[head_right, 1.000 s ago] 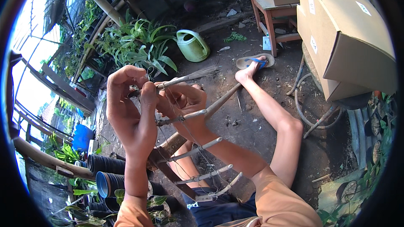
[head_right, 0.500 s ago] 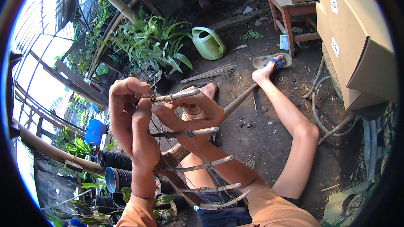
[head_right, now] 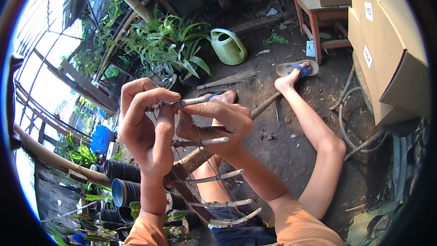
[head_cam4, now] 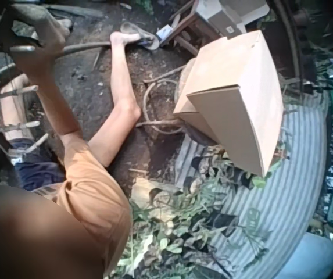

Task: The person sits on the ground and ties thin wire around a small wooden frame made of sticks. They wrap the wire around multiple joints to secure the structure, adjusting the frame as needed.

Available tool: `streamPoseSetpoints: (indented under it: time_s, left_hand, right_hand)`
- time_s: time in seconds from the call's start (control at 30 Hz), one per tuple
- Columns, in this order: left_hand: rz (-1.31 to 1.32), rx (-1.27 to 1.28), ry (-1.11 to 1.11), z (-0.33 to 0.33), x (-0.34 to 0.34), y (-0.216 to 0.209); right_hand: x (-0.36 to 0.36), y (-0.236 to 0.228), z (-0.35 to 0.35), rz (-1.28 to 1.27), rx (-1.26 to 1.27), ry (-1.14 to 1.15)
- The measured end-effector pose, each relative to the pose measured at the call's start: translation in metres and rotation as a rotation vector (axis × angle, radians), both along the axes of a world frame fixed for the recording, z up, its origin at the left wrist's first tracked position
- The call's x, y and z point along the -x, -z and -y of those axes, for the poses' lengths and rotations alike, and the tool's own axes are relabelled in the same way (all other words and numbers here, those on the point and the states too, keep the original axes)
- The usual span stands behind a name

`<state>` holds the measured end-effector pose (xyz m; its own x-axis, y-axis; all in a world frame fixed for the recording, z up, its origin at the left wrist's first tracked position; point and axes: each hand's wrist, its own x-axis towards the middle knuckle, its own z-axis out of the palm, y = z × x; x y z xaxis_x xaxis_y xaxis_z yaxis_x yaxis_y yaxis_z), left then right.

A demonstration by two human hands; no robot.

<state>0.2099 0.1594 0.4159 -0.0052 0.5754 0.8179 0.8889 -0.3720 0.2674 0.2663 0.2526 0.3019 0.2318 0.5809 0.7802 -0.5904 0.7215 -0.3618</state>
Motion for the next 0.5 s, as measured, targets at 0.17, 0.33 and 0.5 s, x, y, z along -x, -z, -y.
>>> streamPoseSetpoints:
  time_s: [0.17,0.33,0.5]
  left_hand:
    - [-0.065,0.020,-0.038,0.000,0.002,-0.002]
    - [-0.115,0.024,-0.040,0.005,0.004,0.001]
    - [-0.148,0.007,-0.016,0.008,0.010,0.001]
  right_hand:
    - [-0.011,-0.001,-0.024,0.056,-0.207,-0.078]
    - [-0.021,-0.014,-0.044,0.202,-0.468,-0.245]
    - [-0.037,-0.029,-0.068,0.395,-0.684,-0.334]
